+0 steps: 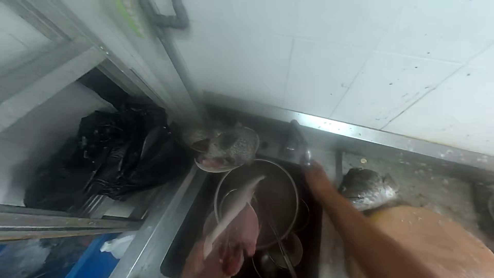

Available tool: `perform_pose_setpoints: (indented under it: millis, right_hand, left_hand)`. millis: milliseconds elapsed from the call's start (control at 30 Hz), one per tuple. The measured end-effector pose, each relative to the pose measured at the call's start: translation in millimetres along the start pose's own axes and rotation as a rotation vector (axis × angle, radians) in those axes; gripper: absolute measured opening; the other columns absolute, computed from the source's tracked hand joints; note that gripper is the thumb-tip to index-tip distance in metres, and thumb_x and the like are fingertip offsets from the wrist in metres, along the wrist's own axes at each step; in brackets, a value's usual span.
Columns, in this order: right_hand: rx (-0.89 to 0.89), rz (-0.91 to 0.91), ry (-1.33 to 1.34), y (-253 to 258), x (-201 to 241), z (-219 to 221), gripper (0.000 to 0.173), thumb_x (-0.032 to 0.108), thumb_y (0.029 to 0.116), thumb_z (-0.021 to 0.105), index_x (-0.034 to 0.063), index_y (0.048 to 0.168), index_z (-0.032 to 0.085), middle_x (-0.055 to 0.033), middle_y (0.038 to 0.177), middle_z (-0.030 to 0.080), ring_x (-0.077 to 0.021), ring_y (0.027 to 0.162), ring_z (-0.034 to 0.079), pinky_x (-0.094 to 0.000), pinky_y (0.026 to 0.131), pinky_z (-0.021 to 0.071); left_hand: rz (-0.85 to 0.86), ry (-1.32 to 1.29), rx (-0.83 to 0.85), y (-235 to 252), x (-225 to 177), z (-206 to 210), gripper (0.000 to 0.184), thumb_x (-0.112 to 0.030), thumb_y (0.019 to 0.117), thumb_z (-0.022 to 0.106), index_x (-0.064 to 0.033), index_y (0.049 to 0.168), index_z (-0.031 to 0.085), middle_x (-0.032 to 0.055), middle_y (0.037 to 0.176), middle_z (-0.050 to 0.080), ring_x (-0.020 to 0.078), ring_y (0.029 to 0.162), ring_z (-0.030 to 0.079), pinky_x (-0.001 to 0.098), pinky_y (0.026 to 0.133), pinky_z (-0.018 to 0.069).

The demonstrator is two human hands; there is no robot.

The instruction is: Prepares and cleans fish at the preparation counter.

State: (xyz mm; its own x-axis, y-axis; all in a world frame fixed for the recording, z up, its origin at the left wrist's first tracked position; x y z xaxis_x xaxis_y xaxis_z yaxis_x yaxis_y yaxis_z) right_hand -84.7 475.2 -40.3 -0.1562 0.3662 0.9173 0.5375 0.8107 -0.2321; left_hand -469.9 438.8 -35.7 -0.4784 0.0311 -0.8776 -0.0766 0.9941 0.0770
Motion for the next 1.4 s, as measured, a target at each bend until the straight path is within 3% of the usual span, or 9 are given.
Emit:
perform_pose_setpoints:
  millis: [100, 200, 367, 667, 800, 1000, 1167, 1300, 1400]
  right_hand:
    - [-0.023, 0.071, 0.069, 74.2, 11.3, -14.0, 0.047, 0.033, 0.1100, 0.047, 0.0088, 0.150, 0.047, -0.0175, 0.133, 0.061, -0.0233, 0.110, 0.061, -0.0454, 0.093, 0.0513]
    - [0.072, -0.152, -0.095, 111.9, -16.2, -7.3, 0.044, 0.022, 0.1089, 0.051, 0.0035, 0.149, 0.049, -0.0179, 0.139, 0.061, -0.0218, 0.124, 0.061, -0.0421, 0.106, 0.0499]
    - [0.430, -0.053, -0.555, 35.8, -67.7, -4.5, 0.030, 0.034, 0.1057, 0.057, 0.0144, 0.119, 0.075, -0.0064, 0.110, 0.075, -0.0188, 0.103, 0.071, -0.0473, 0.096, 0.0563]
    - [0.080, 0.137, 0.198, -98.9, -58.8, -24.4, 0.062, 0.032, 0.0993, 0.069, 0.0054, 0.151, 0.046, -0.0099, 0.129, 0.068, -0.0229, 0.113, 0.070, -0.0447, 0.096, 0.0622]
    - [-0.177, 0.125, 0.180, -72.0, -67.6, -15.6, 0.029, 0.026, 0.0995, 0.068, 0.0034, 0.118, 0.068, -0.0063, 0.098, 0.077, -0.0175, 0.090, 0.076, -0.0386, 0.080, 0.0658]
    - [0.078, 0.239, 0.347, -76.2, -66.5, -16.9, 0.018, 0.010, 0.1056, 0.053, -0.0022, 0.116, 0.063, -0.0139, 0.089, 0.071, -0.0274, 0.073, 0.073, -0.0449, 0.067, 0.0662]
    - [0.144, 0.257, 0.463, -81.9, -61.0, -3.5, 0.041, 0.011, 0.0999, 0.062, 0.0021, 0.139, 0.052, -0.0180, 0.118, 0.071, -0.0337, 0.100, 0.074, -0.0515, 0.083, 0.0664]
    - [0.124, 0.295, 0.559, -72.6, -48.7, 13.2, 0.037, 0.012, 0.0948, 0.068, -0.0031, 0.127, 0.057, -0.0205, 0.109, 0.072, -0.0342, 0.092, 0.075, -0.0495, 0.078, 0.0666]
    - [0.171, 0.293, 0.602, -66.8, -42.9, 7.9, 0.051, 0.015, 0.0956, 0.060, 0.0028, 0.143, 0.047, -0.0206, 0.120, 0.069, -0.0356, 0.103, 0.072, -0.0534, 0.085, 0.0639]
  left_hand:
    - [-0.022, -0.002, 0.045, -5.0, 9.6, -3.7, 0.027, -0.002, 0.0927, 0.065, 0.0116, 0.116, 0.067, 0.0212, 0.109, 0.071, 0.0194, 0.103, 0.069, 0.0379, 0.096, 0.0565]
    - [-0.047, -0.047, 0.066, -9.6, 18.1, 3.7, 0.024, -0.001, 0.0917, 0.064, 0.0091, 0.113, 0.069, 0.0164, 0.103, 0.072, 0.0138, 0.094, 0.070, 0.0335, 0.088, 0.0588]
    - [-0.102, -0.047, 0.134, 3.4, 3.0, 43.4, 0.023, -0.002, 0.0915, 0.068, 0.0048, 0.113, 0.072, 0.0150, 0.104, 0.074, 0.0161, 0.097, 0.071, 0.0366, 0.089, 0.0593]
    - [-0.042, -0.223, 0.459, 50.6, -68.9, 195.7, 0.028, -0.013, 0.0976, 0.059, -0.0023, 0.121, 0.071, 0.0091, 0.109, 0.073, 0.0126, 0.101, 0.070, 0.0347, 0.092, 0.0584]
    - [-0.070, -0.260, 0.501, 53.2, -100.0, 234.6, 0.023, -0.014, 0.0986, 0.062, -0.0070, 0.118, 0.073, 0.0055, 0.102, 0.074, 0.0122, 0.093, 0.070, 0.0357, 0.086, 0.0596]
    - [-0.067, -0.266, 0.448, 66.8, -91.4, 235.6, 0.019, -0.014, 0.0986, 0.065, -0.0126, 0.115, 0.074, 0.0020, 0.092, 0.074, 0.0116, 0.079, 0.070, 0.0352, 0.072, 0.0611]
    - [0.016, -0.204, 0.409, 70.8, -85.6, 226.4, 0.020, -0.013, 0.0972, 0.065, -0.0122, 0.115, 0.075, 0.0015, 0.099, 0.074, 0.0104, 0.089, 0.071, 0.0353, 0.081, 0.0609]
    - [0.043, -0.187, 0.400, 65.6, -81.3, 217.5, 0.020, -0.014, 0.0974, 0.063, -0.0119, 0.113, 0.075, 0.0005, 0.098, 0.074, 0.0090, 0.090, 0.071, 0.0336, 0.083, 0.0609]
    - [0.066, -0.176, 0.413, 66.9, -75.8, 208.0, 0.021, -0.013, 0.0965, 0.061, -0.0067, 0.111, 0.075, 0.0048, 0.097, 0.074, 0.0110, 0.091, 0.070, 0.0343, 0.085, 0.0596]
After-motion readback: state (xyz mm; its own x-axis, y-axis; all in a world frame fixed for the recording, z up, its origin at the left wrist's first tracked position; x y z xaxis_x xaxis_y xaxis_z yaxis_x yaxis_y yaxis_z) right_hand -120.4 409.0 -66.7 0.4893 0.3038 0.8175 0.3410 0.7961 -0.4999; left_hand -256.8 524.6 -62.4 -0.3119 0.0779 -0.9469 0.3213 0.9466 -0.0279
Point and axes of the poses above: each hand's wrist, its own y-axis towards the middle knuckle, its own z-axis out of the palm, x = y × z, the point moved 4 cm from there along y, towards the middle knuckle
